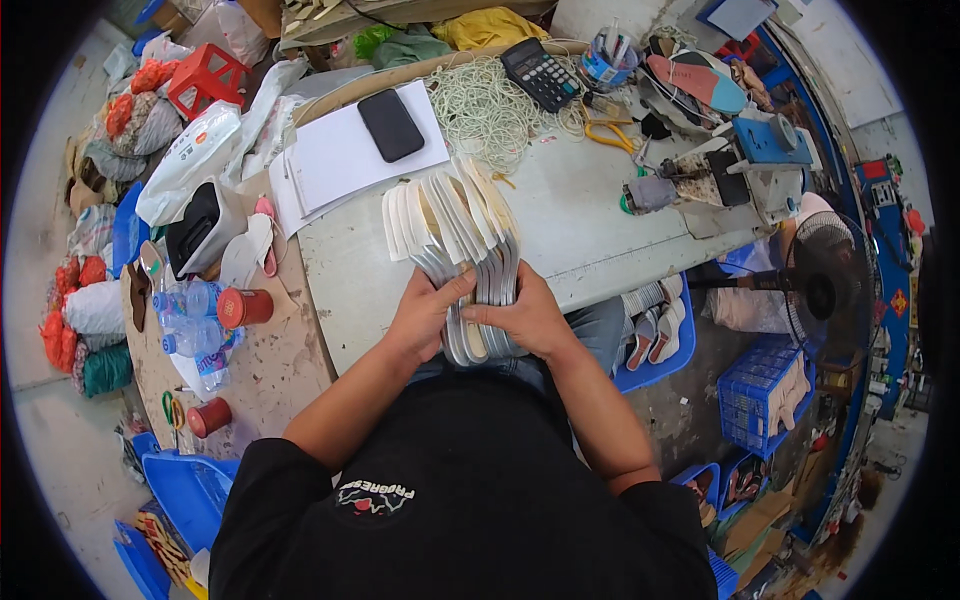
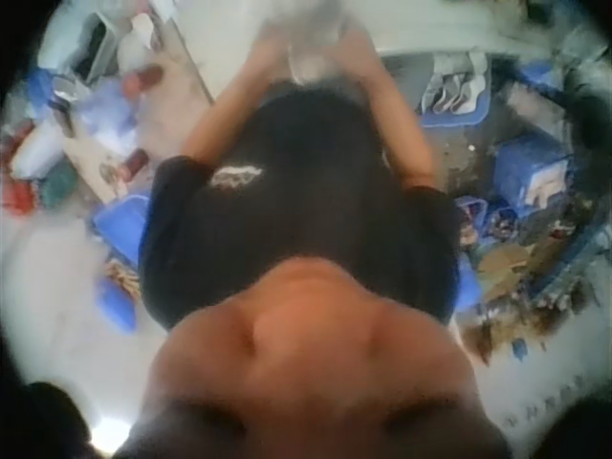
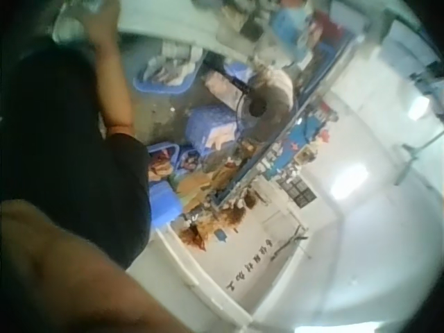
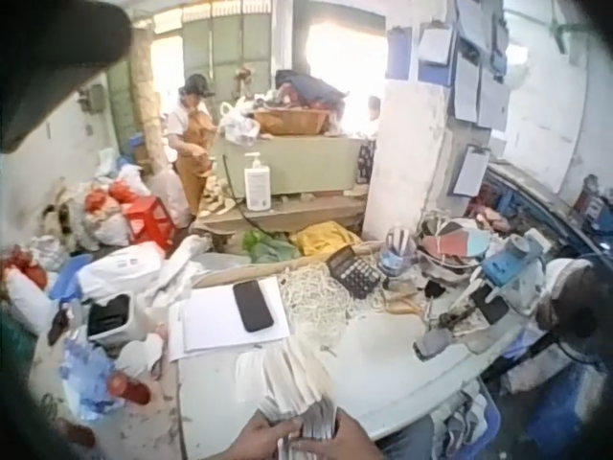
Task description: The person picks up shoe insoles and corresponding grey foam inserts from a workbench. They align the foam insert with the insole and press them together to assemble the shoe component. The person repeats this process for multiple pairs, stacking the finished units on the table.
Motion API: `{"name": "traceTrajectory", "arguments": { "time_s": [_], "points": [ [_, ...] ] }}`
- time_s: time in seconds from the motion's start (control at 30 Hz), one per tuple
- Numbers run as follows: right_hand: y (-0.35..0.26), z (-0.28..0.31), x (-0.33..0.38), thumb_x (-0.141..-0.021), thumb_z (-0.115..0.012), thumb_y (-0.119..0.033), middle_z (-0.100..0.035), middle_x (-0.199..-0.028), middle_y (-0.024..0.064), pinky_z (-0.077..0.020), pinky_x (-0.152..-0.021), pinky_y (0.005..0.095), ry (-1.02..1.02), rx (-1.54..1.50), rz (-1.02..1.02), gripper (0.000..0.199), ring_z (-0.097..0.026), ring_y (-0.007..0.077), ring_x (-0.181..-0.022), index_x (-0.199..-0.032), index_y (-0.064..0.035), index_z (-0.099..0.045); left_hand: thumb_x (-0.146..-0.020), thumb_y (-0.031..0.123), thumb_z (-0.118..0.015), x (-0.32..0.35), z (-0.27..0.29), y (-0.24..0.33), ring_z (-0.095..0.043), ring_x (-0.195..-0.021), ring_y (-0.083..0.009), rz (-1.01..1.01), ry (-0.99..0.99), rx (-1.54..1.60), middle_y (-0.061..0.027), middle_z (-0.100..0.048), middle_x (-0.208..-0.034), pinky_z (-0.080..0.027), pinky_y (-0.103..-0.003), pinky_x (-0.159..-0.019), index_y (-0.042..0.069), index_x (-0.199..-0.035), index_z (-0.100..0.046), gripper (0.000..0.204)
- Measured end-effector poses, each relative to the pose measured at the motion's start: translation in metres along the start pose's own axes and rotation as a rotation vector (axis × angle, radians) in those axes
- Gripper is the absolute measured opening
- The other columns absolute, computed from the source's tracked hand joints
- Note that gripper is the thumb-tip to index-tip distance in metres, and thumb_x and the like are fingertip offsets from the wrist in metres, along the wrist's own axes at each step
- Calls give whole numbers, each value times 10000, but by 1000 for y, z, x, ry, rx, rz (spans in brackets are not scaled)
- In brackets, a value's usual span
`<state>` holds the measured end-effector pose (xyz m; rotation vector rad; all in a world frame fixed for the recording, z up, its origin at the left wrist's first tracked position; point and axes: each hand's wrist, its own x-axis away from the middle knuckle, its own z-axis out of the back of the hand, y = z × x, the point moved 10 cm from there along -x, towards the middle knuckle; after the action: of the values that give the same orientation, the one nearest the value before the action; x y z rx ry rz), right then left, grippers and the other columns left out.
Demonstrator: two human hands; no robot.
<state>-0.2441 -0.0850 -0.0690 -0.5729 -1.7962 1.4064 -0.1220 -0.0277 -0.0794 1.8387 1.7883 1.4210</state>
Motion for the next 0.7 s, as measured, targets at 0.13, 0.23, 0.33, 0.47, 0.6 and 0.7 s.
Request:
{"name": "traceTrajectory", "arguments": {
  "time_s": [0.13, 0.23, 0.33, 0.47, 0.6, 0.7],
  "points": [
    [0, 4, 11, -793, -905, -81, -693, -1180, 70, -548, -943, 328, -13, -147, 48, 584, -675, 158, -1056, -1291, -11, -608, -886, 19, -712, -9, 3, 6, -700, -1097, -239, 28, -144, -101, -139, -695, -1246, -571, -392, -978, -34, -1387, -545, 530],
    [4, 16, 25, -823, -854, -21, -713, -1213, 99, -566, -977, 372, -44, -341, -5, 574, -693, 176, -1088, -1340, -2, -607, -827, 40, -754, -12, 7, 31, -701, -1097, -241, 122, -270, -129, -124, -695, -1246, -543, -398, -1013, -38, -1388, -554, 601],
    [-15, 51, 51, -843, -827, -2, -711, -1261, 103, -564, -996, 389, 51, -169, 162, 555, -693, 198, -1134, -1354, 5, -611, -780, 47, -843, -16, 23, 60, -648, -1163, -177, 201, -435, -549, -85, -698, -1237, -489, -345, -1042, -23, -1377, -568, 662],
    [-51, 94, 70, -801, -825, 10, -737, -1209, 90, -545, -987, 398, 98, 263, 278, 535, -697, 257, -1141, -1300, -12, -634, -737, 57, -915, -28, 36, 76, -614, -1105, -140, 409, -900, -1115, -47, -694, -1150, -487, -319, -958, -24, -1319, -595, 669],
    [-54, 115, 56, -689, -787, -19, -714, -1101, 204, -518, -903, 465, -13, 833, 200, 523, -648, 435, -1078, -1186, -105, -649, -758, 29, -887, -45, 35, 56, -627, -1146, -163, 657, -1110, -1475, -78, -694, -1200, -521, -324, -981, -21, -1359, -593, 671],
    [-38, 132, 62, -725, -790, -74, -719, -1094, 197, -512, -917, 488, 78, 940, 211, 470, -652, 436, -1073, -1173, -92, -649, -772, 69, -876, -71, 26, 67, -652, -1167, -221, 287, -1101, -1613, -111, -699, -1268, -525, -342, -1007, 11, -1360, -613, 646]
  ]
}}
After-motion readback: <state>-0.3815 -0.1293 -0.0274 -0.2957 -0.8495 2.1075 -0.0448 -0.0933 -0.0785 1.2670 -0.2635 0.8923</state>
